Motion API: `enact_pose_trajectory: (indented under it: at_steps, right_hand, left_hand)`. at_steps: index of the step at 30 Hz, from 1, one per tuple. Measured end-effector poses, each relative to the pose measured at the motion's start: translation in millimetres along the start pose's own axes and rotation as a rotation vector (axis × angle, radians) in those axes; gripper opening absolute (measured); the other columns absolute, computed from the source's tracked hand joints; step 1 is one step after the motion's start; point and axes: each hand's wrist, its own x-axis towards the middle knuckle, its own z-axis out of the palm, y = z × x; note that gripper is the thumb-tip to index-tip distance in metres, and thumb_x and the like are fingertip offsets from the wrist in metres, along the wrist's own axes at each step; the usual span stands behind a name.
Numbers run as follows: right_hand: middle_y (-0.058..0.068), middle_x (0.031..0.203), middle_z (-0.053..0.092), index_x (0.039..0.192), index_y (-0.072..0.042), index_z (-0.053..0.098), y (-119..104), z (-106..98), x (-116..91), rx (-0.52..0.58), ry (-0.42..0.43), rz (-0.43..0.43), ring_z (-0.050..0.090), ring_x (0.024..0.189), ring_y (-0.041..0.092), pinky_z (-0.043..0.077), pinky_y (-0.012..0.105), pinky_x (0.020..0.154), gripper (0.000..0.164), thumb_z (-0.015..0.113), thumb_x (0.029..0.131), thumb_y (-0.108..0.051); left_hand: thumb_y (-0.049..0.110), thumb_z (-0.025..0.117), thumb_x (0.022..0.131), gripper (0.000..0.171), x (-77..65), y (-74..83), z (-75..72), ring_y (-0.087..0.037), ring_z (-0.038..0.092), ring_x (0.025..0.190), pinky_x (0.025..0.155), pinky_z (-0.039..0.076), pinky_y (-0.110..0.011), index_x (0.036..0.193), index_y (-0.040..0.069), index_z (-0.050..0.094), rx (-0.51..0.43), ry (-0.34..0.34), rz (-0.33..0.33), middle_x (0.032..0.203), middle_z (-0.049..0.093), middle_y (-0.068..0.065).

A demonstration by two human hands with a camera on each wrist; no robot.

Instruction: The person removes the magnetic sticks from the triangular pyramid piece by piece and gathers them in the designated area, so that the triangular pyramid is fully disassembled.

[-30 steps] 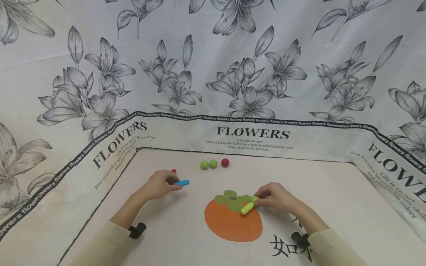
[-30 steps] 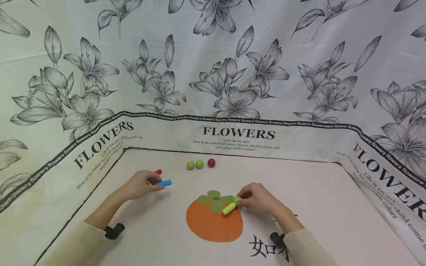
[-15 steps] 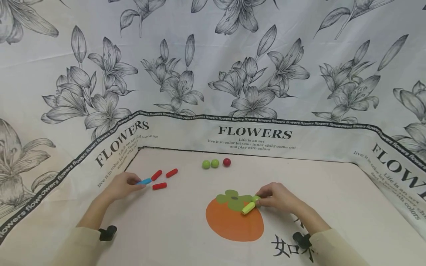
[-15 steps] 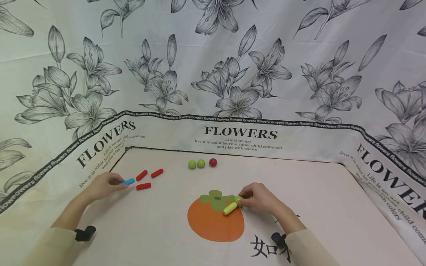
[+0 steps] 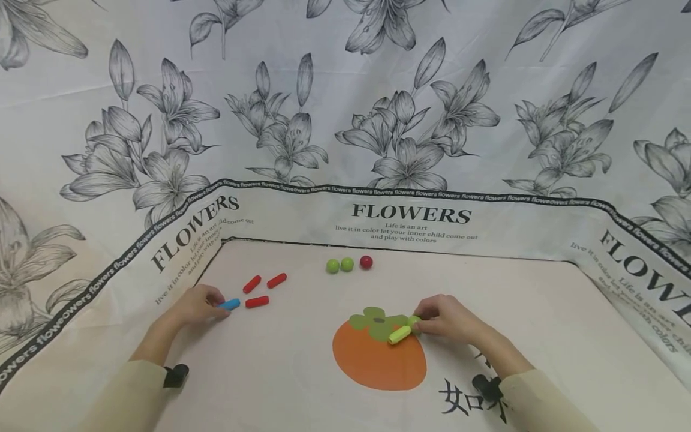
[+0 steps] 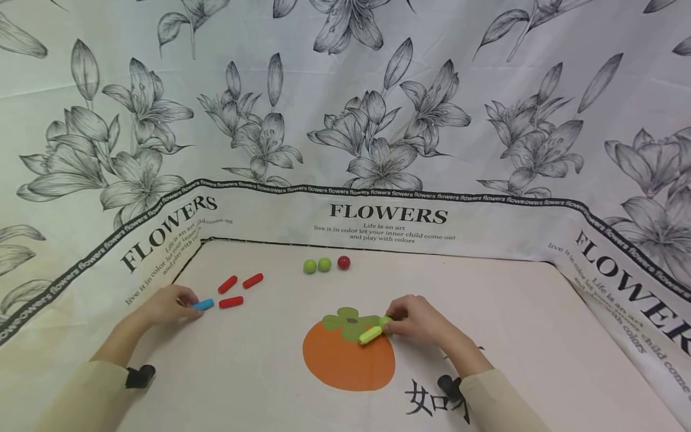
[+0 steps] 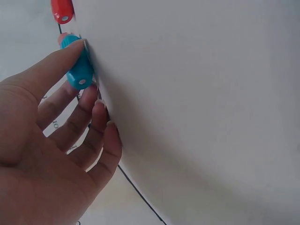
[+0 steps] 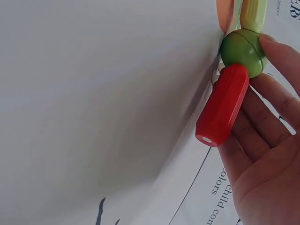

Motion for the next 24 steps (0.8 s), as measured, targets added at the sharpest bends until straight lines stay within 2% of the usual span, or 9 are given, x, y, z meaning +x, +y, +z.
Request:
enact_pose_trajectory:
  at_steps: [5,9,12,18,21,24]
  right_hand:
    - [-0.005,0.088,0.069,0.091,-0.015,0.072,-2.3,0.4,1.7,-0.019,0.001,0.007,0.06,0.081,0.014,0.053,0.03,0.073,0.013,0.081,0.087,-0.024]
    - [-0.005,0.086,0.065,0.092,-0.015,0.071,-2.4,1.3,1.0,-0.032,-0.011,0.026,0.058,0.08,0.015,0.052,0.031,0.071,0.017,0.081,0.087,-0.026]
    - [-0.004,0.086,0.065,0.096,-0.013,0.072,-3.0,0.3,0.2,-0.034,-0.029,0.044,0.058,0.081,0.016,0.052,0.033,0.072,0.02,0.08,0.087,-0.028]
    - [-0.001,0.101,0.07,0.113,-0.006,0.073,-1.9,-8.0,-1.2,-0.029,-0.087,-0.004,0.063,0.094,0.017,0.055,0.041,0.085,0.037,0.079,0.089,-0.034]
    - [0.001,0.105,0.071,0.117,-0.006,0.072,-0.2,-11.2,-1.3,-0.006,-0.114,-0.025,0.065,0.097,0.02,0.055,0.044,0.088,0.039,0.078,0.09,-0.034]
    - [0.001,0.106,0.072,0.116,-0.007,0.073,2.2,-11.7,-0.6,0.018,-0.13,-0.034,0.065,0.098,0.02,0.055,0.044,0.089,0.036,0.078,0.09,-0.031]
  left_hand:
    - [0.024,0.083,0.084,0.03,-0.1,0.3,-0.4,-0.022,0.054,0.085,0.073,0.046,-0.035,0.103,0.004,0.071,0.005,-0.003,0.016,0.09,0.062,-0.004]
    - [0.024,0.083,0.085,0.04,-3.6,4.2,-2.8,-0.025,0.058,0.09,0.074,0.051,-0.038,0.115,0.001,0.067,-0.008,-0.018,0.005,0.1,0.064,-0.01]
    - [0.023,0.082,0.086,0.048,-8.4,13.6,-5.3,-0.029,0.061,0.096,0.076,0.055,-0.041,0.123,0.0,0.063,0.0,-0.011,0.024,0.111,0.065,-0.017]
    - [0.023,0.081,0.088,0.05,-17.0,52.0,-4.5,-0.035,0.061,0.103,0.082,0.055,-0.046,0.128,0.0,0.062,0.066,0.044,0.123,0.118,0.064,-0.02]
    - [0.023,0.081,0.088,0.049,-19.4,76.8,1.5,-0.034,0.06,0.106,0.084,0.055,-0.046,0.13,0.004,0.063,0.068,0.039,0.159,0.119,0.064,-0.015]
    - [0.022,0.081,0.088,0.045,-20.2,102.1,9.7,-0.03,0.06,0.106,0.084,0.055,-0.042,0.128,0.009,0.064,0.068,0.019,0.224,0.117,0.065,-0.008]
